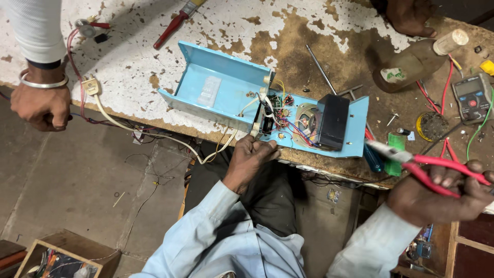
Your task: The person uses pliers and a soldering iron to adjust and solder wires inside a small blue metal box. They also handle a vintage radio, turning its knobs and moving it aside to access the box.
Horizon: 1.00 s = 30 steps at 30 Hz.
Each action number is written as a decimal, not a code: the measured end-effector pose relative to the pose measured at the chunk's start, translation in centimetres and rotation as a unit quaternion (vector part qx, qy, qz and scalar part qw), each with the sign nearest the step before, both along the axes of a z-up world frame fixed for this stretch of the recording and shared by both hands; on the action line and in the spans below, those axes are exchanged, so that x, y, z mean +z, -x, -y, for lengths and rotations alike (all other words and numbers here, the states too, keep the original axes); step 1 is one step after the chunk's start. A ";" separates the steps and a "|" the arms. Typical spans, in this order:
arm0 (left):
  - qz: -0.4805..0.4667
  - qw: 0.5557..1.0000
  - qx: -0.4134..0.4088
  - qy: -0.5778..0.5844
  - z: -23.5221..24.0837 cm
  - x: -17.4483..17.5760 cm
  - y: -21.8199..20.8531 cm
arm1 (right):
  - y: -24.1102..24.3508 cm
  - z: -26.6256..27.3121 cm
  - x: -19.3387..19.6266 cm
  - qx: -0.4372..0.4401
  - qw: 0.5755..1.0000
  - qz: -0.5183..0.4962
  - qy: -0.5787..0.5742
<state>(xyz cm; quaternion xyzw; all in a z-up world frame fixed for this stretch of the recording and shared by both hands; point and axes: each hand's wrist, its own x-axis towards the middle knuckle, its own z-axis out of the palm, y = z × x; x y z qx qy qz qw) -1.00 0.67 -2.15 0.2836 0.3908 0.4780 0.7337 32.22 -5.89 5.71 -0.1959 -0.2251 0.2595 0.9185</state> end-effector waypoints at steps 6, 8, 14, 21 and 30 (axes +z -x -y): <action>0.014 1.000 0.001 -0.008 -0.1 -0.1 -0.1 | -5.0 -2.4 -7.3 -0.042 0.997 -0.046 0.037; 0.021 1.000 -0.005 -0.008 0.4 -0.2 0.1 | -3.9 -2.2 -8.5 -0.053 0.996 -0.061 0.048; 0.015 1.000 -0.014 -0.014 0.1 0.7 0.2 | 1.1 -0.5 -5.5 -0.161 0.960 0.119 0.197; 0.013 1.000 -0.022 -0.017 0.2 0.4 0.1 | 1.7 1.9 -1.9 -0.106 0.698 0.461 0.538; -0.006 1.000 -0.022 -0.009 0.1 0.7 0.1 | 0.7 -0.3 0.7 -0.070 0.427 0.655 0.620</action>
